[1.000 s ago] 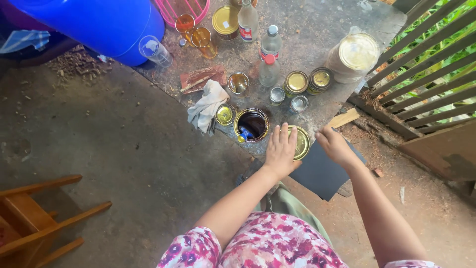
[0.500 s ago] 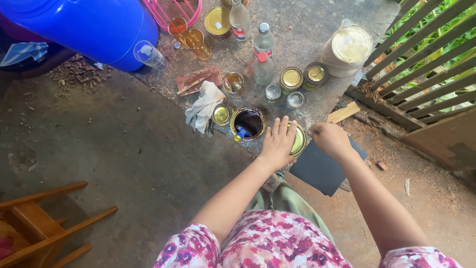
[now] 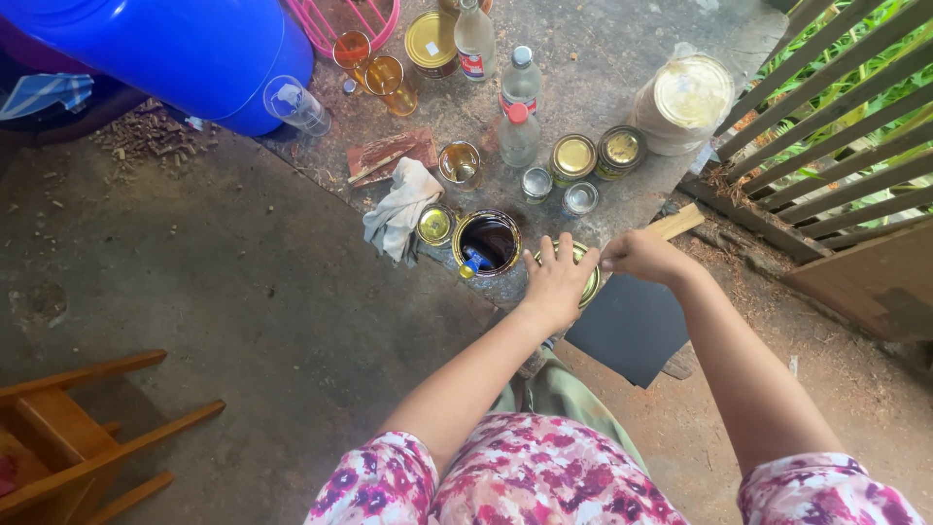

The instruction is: The person opens a can of dark varnish and pours a liquid from a plastic bottle into it. They then use a brush to apply the varnish to a wooden door panel, covering the surface with smooth strokes.

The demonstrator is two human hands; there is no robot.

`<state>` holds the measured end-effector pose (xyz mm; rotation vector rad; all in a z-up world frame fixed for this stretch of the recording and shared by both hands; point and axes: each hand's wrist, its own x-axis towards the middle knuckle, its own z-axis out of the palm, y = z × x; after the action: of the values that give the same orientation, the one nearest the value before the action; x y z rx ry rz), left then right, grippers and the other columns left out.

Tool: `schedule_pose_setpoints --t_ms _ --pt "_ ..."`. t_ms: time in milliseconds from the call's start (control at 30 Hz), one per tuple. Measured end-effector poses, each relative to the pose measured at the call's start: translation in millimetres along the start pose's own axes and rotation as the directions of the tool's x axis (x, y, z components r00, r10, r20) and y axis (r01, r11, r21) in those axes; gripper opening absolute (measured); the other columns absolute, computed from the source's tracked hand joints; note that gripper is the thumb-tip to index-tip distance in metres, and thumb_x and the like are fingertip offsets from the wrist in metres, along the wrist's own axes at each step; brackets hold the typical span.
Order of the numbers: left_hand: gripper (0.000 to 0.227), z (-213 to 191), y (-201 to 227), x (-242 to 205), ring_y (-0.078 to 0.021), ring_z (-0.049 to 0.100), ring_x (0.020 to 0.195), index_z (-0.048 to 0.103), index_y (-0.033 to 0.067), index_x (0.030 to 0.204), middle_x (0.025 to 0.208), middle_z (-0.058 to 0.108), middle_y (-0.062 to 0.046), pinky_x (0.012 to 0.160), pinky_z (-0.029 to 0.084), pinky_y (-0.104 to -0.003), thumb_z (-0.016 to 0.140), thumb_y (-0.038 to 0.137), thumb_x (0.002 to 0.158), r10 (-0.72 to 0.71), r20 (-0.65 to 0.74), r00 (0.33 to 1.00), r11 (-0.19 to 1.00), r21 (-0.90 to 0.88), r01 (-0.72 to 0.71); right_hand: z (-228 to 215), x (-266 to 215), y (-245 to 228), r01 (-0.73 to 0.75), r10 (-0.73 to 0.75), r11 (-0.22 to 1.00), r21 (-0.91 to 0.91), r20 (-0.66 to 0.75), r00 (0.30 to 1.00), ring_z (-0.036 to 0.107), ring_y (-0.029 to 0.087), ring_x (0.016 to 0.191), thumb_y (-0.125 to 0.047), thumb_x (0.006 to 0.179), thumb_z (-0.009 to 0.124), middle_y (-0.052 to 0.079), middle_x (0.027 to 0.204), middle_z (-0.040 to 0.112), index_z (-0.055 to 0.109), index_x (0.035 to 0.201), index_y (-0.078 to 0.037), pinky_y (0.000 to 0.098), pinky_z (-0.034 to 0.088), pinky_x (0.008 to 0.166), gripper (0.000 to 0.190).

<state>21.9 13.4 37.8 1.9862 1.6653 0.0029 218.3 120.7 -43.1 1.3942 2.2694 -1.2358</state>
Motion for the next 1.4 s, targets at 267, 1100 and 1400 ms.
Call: schedule_pose_setpoints --t_ms 267,1100,1400 --pt "0.104 -4 -9 -2 -0.0523 0.026 0.144 0.041 0.0245 0.145 0.15 0.032 -0.019 0.11 0.025 -0.078 0.095 0.016 0.056 0.029 -0.038 0.999 0.994 -0.102 -0.032 62 25 52 0.062 0.025 0.797 0.6 -0.135 0.99 0.067 0.015 0.088 -0.021 0.094 0.072 0.007 0.095 0.076 0.076 0.109 -0.001 0.0334 0.054 0.083 0.025" --pt "0.108 51 -77 -152 -0.0522 0.027 0.148 0.035 0.0167 0.155 0.159 0.028 -0.026 0.121 0.031 -0.058 0.093 0.025 0.064 0.08 -0.254 0.964 0.818 -0.536 -0.209 145 -37 -43 0.554 -0.27 0.822 0.135 -0.763 0.587 0.023 0.039 0.159 -0.057 0.05 0.09 0.027 0.171 0.014 -0.01 0.164 -0.01 0.0504 0.022 0.13 0.159" --pt "0.107 51 -88 -170 -0.0487 0.027 0.149 0.036 0.0178 0.154 0.159 0.028 -0.024 0.12 0.033 -0.054 0.092 0.024 0.063 0.009 -0.206 0.979 0.837 -0.533 -0.12 162 -22 -60 0.595 -0.104 0.762 0.255 -0.859 0.501 0.043 0.029 0.15 -0.023 0.067 0.099 0.015 0.162 0.034 0.006 0.165 -0.007 0.0435 0.035 0.129 0.136"
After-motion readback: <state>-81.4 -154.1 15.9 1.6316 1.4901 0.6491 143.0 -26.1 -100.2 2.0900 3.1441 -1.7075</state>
